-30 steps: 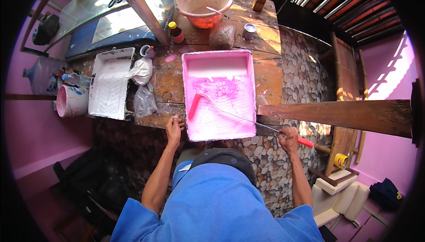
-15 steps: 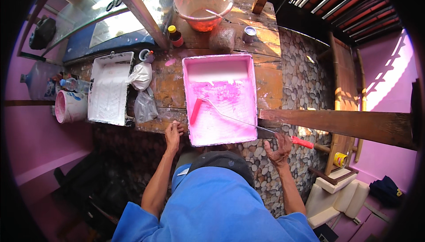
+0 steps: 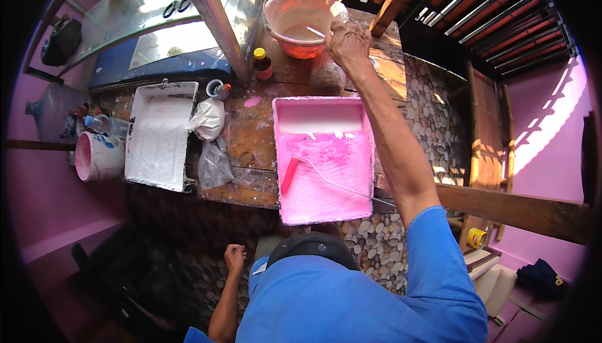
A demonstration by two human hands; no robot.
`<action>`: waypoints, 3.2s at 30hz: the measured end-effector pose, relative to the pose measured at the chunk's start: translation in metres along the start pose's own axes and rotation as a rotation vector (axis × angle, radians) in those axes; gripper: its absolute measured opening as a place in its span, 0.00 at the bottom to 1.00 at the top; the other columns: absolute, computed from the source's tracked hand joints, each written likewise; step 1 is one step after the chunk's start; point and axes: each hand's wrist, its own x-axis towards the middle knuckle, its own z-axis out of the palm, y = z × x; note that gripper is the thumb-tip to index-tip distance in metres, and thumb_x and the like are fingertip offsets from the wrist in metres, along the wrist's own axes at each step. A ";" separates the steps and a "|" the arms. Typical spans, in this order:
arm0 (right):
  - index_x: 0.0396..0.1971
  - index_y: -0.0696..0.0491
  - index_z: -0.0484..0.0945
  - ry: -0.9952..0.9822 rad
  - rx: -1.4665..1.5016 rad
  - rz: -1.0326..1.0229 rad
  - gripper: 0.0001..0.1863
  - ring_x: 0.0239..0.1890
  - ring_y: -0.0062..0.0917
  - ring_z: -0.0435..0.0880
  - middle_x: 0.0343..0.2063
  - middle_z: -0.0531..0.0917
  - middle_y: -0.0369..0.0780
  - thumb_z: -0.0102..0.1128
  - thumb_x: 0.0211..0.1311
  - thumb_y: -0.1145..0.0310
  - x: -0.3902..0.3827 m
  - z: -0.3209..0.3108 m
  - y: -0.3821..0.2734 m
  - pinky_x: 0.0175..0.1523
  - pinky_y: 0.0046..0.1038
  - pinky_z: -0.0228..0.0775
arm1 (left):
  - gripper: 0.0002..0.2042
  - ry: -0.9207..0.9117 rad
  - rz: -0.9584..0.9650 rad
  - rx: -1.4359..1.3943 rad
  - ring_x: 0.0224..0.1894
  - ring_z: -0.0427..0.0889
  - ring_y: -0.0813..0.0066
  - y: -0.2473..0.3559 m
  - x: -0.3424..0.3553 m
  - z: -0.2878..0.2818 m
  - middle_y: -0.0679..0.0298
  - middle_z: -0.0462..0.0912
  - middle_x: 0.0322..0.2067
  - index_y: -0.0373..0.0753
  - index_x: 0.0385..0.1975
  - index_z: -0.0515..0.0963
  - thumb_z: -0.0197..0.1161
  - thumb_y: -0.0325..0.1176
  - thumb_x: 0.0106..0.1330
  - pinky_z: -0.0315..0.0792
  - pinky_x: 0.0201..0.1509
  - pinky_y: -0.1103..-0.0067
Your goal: The person pours water from a plastic bottle into a pink paint tray and then uses a paint roller and a putty knife to mix the pink paint. The person repeatedly scrapes and rolls the paint within the tray to blend it.
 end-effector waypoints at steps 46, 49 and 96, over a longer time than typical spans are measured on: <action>0.37 0.63 0.77 -0.297 0.599 0.477 0.12 0.29 0.44 0.79 0.25 0.79 0.52 0.52 0.53 0.76 -0.354 -0.084 -0.049 0.35 0.40 0.70 | 0.13 -0.598 -0.035 -0.134 0.41 0.79 0.78 0.167 0.039 0.072 0.65 0.78 0.43 0.42 0.47 0.71 0.56 0.41 0.68 0.73 0.44 0.81; 0.36 0.62 0.78 -0.285 0.559 0.540 0.11 0.29 0.44 0.79 0.24 0.78 0.52 0.52 0.52 0.77 -0.360 -0.085 -0.047 0.35 0.39 0.70 | 0.12 -0.582 -0.030 -0.129 0.41 0.79 0.78 0.168 0.037 0.071 0.66 0.78 0.42 0.42 0.46 0.72 0.56 0.40 0.68 0.73 0.43 0.82; 0.38 0.61 0.79 -0.255 0.648 0.530 0.13 0.24 0.38 0.79 0.22 0.79 0.50 0.55 0.51 0.76 -0.367 -0.081 -0.071 0.31 0.34 0.70 | 0.07 -0.169 0.045 0.530 0.21 0.80 0.76 0.005 0.089 -0.039 0.62 0.80 0.21 0.35 0.29 0.76 0.58 0.32 0.58 0.74 0.23 0.80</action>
